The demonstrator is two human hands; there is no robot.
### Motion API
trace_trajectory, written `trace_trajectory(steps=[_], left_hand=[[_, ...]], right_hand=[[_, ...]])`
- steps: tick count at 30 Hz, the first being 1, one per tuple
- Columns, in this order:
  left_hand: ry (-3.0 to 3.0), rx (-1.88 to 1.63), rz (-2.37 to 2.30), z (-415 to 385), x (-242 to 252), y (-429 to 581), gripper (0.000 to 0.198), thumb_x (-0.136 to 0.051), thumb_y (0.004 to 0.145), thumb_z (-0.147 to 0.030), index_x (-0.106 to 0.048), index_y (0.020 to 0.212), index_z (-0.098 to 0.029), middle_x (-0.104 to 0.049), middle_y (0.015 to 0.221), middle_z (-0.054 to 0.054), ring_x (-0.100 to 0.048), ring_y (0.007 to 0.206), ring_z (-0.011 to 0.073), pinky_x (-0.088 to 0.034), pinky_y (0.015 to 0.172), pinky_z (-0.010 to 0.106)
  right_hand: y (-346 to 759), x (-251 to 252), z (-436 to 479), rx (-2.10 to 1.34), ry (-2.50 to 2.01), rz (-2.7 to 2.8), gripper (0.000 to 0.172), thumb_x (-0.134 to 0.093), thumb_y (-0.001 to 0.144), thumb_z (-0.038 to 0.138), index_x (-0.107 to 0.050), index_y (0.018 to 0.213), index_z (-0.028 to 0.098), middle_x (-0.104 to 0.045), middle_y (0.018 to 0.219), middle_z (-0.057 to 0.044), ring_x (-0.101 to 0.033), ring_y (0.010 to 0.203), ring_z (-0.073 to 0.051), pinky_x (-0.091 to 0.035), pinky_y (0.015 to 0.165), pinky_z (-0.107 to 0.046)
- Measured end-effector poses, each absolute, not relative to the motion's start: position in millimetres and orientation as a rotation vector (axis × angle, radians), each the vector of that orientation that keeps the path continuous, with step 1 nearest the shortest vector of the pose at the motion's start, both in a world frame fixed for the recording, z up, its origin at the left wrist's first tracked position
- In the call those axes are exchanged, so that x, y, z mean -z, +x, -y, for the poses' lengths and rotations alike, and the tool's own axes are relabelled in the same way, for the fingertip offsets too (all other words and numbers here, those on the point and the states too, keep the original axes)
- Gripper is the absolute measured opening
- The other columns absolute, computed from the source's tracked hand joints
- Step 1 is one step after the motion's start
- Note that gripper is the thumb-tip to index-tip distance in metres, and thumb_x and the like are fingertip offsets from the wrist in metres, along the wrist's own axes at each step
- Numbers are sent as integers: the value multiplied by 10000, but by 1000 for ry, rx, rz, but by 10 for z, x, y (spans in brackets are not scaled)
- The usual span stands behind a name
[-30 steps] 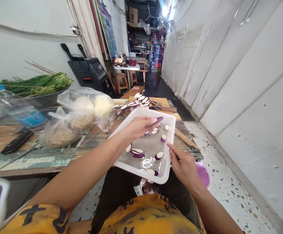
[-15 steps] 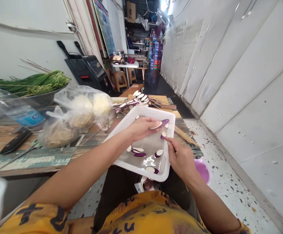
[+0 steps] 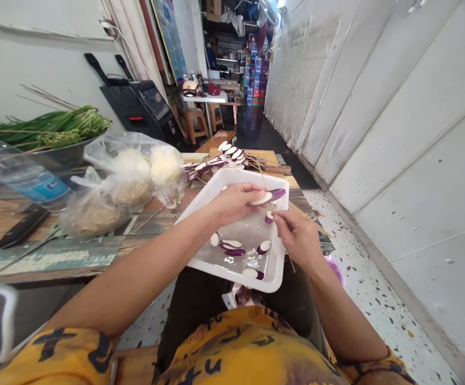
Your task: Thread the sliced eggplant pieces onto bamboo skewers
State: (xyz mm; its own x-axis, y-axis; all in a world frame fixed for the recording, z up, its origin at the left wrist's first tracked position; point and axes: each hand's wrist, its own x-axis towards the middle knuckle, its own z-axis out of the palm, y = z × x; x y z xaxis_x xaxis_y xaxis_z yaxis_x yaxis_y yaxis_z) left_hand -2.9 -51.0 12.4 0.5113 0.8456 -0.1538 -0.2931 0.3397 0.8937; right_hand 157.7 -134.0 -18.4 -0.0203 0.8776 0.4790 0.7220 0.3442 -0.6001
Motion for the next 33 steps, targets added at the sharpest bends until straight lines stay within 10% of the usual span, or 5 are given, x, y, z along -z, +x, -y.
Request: trace_trajectory(steps=[20,27,33], left_hand=[[2003,71,-744,547,310,57,62,-676,605,-161,-671,556,-200,-627,530,-15,-508,517,130,-335,524,220],[1331,-1053,-1311,110,97,-179,51,-688,671,-187,-655,701,-162,-640,647,-8,-521,560,95,-389,572,208],[780,-1068,-1013,117,-22,-198,113,-624,748,-46,-573,678,-118,-664,666,46,-643,625,114,-495,604,202]], right_hand=[[1669,165,1515,-168,-1453,1546,256,-478,890,313,-691,926,176,-632,635,-7,-578,573,-143,-461,575,-255],[1739,166,1550,-269,-1460,1535,256,-485,888,311,-699,933,179,-678,721,-19,-613,634,-155,-462,589,-257],[1697,179,1613,-417,-1438,1743,257,-481,881,270,-697,974,168,-732,828,-42,-666,696,-179,-485,607,-266]])
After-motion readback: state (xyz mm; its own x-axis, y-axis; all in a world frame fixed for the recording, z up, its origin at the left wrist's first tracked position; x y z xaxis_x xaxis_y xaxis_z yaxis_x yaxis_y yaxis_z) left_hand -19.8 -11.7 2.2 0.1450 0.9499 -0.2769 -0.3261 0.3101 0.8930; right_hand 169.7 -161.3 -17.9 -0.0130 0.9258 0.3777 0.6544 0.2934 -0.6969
